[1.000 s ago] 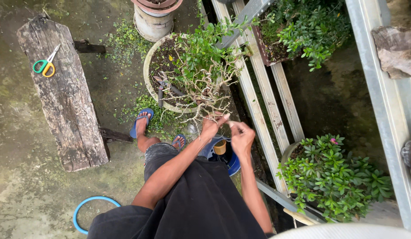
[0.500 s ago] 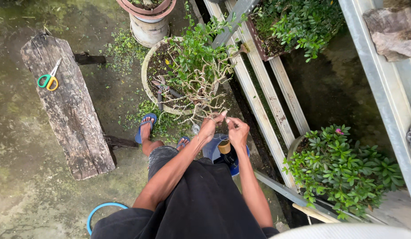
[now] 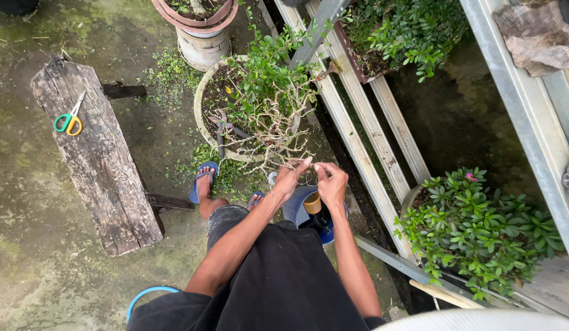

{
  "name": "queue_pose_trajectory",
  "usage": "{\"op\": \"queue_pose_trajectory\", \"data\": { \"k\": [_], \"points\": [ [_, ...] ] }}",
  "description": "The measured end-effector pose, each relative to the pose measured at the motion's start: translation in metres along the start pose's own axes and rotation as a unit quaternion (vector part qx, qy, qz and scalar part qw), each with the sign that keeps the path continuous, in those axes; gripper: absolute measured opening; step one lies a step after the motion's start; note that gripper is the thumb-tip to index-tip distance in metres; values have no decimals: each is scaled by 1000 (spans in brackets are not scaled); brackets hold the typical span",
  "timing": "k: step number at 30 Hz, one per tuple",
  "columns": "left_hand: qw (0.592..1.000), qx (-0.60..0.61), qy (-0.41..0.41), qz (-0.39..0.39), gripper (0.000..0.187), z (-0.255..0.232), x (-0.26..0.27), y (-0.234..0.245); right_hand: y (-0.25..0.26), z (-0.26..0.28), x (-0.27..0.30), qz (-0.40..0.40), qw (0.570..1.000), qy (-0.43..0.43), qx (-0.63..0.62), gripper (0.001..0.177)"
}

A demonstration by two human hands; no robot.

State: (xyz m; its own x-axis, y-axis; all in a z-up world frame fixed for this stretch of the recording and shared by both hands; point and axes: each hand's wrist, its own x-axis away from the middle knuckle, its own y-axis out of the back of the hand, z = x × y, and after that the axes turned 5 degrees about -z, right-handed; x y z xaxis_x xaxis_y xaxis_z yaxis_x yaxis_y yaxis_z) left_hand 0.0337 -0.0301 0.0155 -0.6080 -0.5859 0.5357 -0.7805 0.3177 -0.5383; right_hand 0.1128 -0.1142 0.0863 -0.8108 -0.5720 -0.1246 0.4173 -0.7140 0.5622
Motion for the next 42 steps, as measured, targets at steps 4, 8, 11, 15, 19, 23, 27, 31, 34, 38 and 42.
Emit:
{"op": "queue_pose_trajectory", "data": {
  "k": [4, 8, 11, 15, 19, 23, 27, 31, 34, 38, 42],
  "points": [
    [999, -36, -18, -17, 27, 2, -3, 5, -1, 13, -3, 7, 1000, 11, 7, 12],
    [997, -61, -32, -36, 26, 9, -9, 7, -8, 20, 8, 8, 1000, 7, 24, 18],
    [999, -37, -12, -37, 27, 13, -8, 5, -8, 29, 22, -13, 1000, 10, 23, 18],
    [1000, 16, 26, 3, 23, 24, -16, 6, -7, 25, 24, -48, 999, 21, -2, 13],
    [996, 41, 44, 72, 18, 31, -21, 20, -6, 30, 22, -69, 997, -21, -24, 13],
    [997, -47, -24, 55, 13, 27, -20, 24, -6, 18, 25, -34, 993, -70, -88, 13],
    [991, -113, -70, 28, 14, 15, -10, 18, 0, 7, 23, 26, 984, -117, -135, 13],
    [981, -171, -87, 33, 17, 2, -3, 20, 5, 3, 18, 63, 979, -143, -132, 13],
    [981, -173, -82, 21, 19, -6, 3, 10, 2, -13, 18, 66, 979, -147, -125, 13],
    [994, -104, -42, 5, 16, -7, 10, -1, -2, -17, 34, 27, 989, -103, -105, 15],
    [994, -103, -39, -10, 19, -5, 7, -1, -5, -16, 45, 10, 994, -93, -58, 14]
  ]
}}
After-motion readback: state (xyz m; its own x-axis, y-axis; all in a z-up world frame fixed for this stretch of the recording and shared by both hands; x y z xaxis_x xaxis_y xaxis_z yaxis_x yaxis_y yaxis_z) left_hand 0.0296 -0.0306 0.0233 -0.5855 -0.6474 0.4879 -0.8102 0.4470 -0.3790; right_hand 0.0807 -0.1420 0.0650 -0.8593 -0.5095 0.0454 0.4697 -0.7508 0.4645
